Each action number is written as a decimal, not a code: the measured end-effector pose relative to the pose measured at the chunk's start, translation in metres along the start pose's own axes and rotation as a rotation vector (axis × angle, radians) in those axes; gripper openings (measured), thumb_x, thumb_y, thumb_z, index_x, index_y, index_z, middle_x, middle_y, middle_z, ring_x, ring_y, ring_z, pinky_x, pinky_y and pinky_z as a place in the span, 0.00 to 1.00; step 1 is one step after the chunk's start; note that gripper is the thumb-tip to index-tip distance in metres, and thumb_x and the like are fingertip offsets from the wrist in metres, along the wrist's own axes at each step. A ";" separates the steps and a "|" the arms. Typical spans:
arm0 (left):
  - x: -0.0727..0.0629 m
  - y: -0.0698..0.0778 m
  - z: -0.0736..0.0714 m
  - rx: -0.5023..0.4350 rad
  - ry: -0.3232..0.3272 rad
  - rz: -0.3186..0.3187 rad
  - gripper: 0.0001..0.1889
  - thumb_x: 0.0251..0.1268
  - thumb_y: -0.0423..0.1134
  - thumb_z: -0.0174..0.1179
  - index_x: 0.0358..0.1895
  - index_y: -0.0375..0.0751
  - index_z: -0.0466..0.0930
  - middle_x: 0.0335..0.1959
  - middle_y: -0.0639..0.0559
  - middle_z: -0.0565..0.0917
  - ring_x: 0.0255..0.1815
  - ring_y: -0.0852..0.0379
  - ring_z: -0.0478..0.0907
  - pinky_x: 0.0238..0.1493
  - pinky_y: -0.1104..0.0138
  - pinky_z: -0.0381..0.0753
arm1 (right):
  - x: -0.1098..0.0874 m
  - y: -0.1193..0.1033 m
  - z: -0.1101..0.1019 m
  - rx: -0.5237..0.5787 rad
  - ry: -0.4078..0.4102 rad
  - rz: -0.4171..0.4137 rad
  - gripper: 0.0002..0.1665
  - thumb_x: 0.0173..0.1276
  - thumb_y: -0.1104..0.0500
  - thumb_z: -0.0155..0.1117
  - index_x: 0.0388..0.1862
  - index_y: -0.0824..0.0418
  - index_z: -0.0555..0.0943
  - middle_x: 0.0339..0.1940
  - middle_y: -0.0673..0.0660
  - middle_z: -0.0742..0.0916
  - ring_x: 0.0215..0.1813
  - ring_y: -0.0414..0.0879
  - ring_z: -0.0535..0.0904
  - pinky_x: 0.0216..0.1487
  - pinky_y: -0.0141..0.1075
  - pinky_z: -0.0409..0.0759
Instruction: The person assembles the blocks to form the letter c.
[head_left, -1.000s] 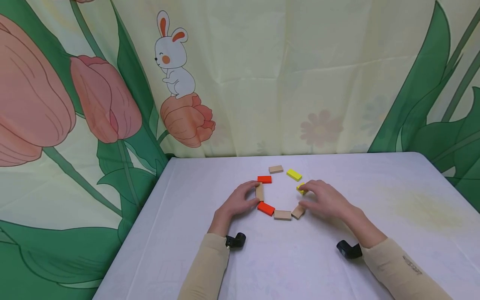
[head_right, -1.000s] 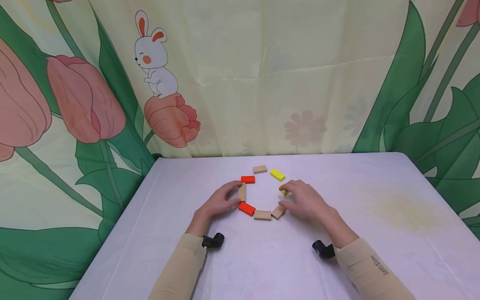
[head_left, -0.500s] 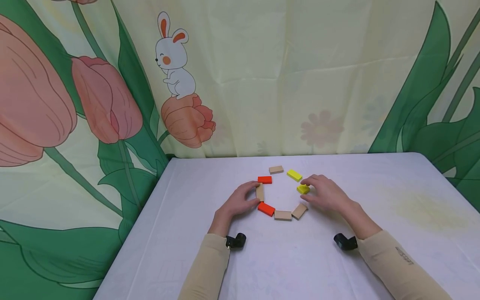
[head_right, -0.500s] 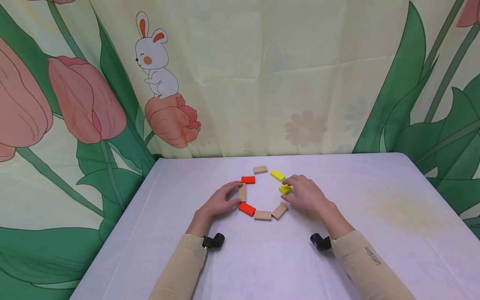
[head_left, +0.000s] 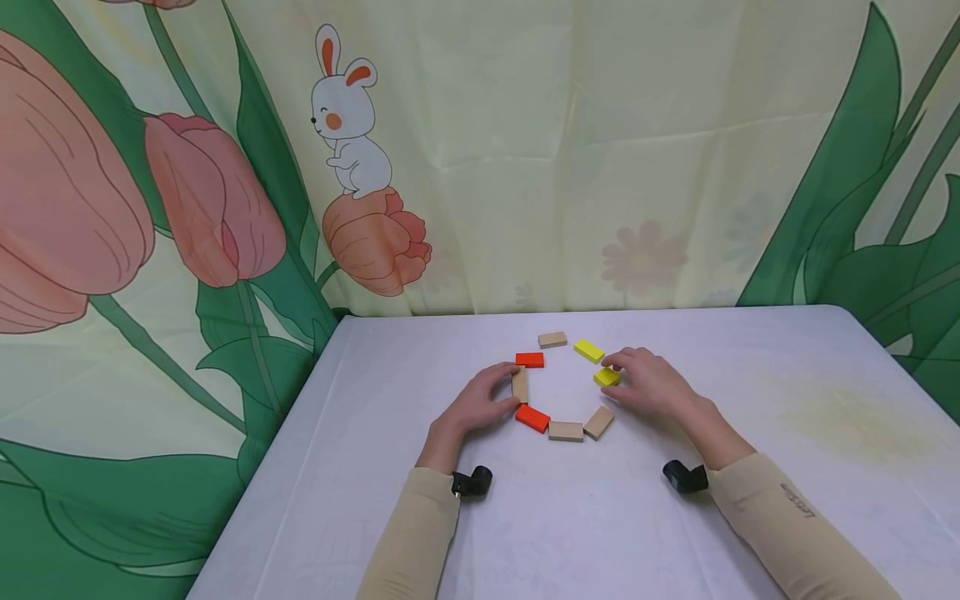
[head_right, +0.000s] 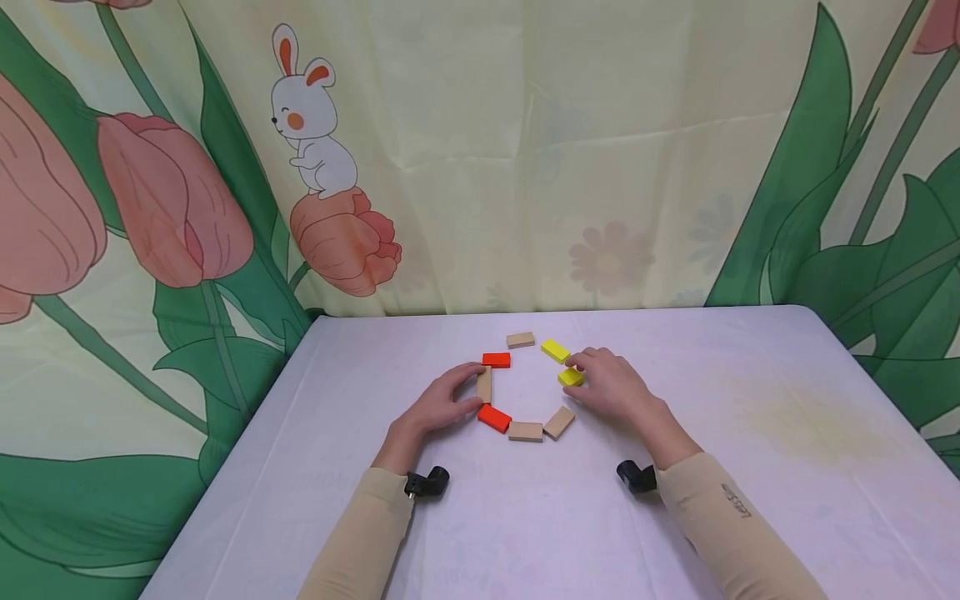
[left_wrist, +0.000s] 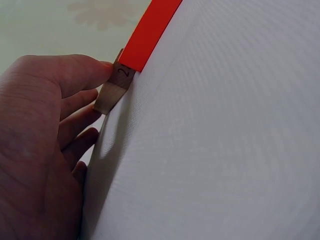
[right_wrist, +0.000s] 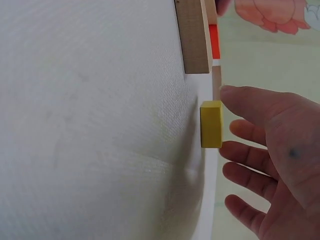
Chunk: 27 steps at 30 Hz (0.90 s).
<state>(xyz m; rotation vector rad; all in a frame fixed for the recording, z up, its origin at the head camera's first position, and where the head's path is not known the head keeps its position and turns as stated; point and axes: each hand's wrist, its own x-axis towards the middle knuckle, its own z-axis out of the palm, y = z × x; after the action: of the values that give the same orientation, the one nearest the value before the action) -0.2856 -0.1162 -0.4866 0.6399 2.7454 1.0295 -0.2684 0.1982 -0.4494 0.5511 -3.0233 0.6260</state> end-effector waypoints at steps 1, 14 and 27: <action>0.000 0.000 0.000 -0.001 0.000 -0.001 0.30 0.69 0.44 0.61 0.73 0.47 0.70 0.74 0.50 0.69 0.75 0.51 0.62 0.74 0.55 0.61 | 0.001 0.000 0.000 -0.001 -0.001 0.000 0.25 0.63 0.54 0.74 0.56 0.64 0.82 0.51 0.62 0.84 0.52 0.59 0.77 0.54 0.58 0.77; -0.001 0.002 0.000 -0.004 0.001 -0.013 0.30 0.69 0.44 0.61 0.73 0.48 0.70 0.74 0.51 0.68 0.75 0.51 0.62 0.74 0.55 0.62 | 0.006 0.002 0.004 0.004 -0.045 0.041 0.26 0.64 0.54 0.73 0.58 0.64 0.82 0.50 0.62 0.84 0.50 0.57 0.77 0.55 0.57 0.77; -0.001 0.002 0.000 -0.005 0.004 -0.008 0.30 0.69 0.44 0.61 0.73 0.47 0.70 0.74 0.50 0.68 0.75 0.51 0.62 0.74 0.55 0.62 | 0.006 0.000 0.003 0.005 -0.049 0.040 0.25 0.65 0.57 0.71 0.59 0.65 0.81 0.52 0.63 0.84 0.51 0.58 0.77 0.56 0.58 0.77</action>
<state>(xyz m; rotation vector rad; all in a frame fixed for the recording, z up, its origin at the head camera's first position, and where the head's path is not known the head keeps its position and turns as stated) -0.2845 -0.1156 -0.4852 0.6264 2.7460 1.0364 -0.2739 0.1953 -0.4520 0.5151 -3.0866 0.6317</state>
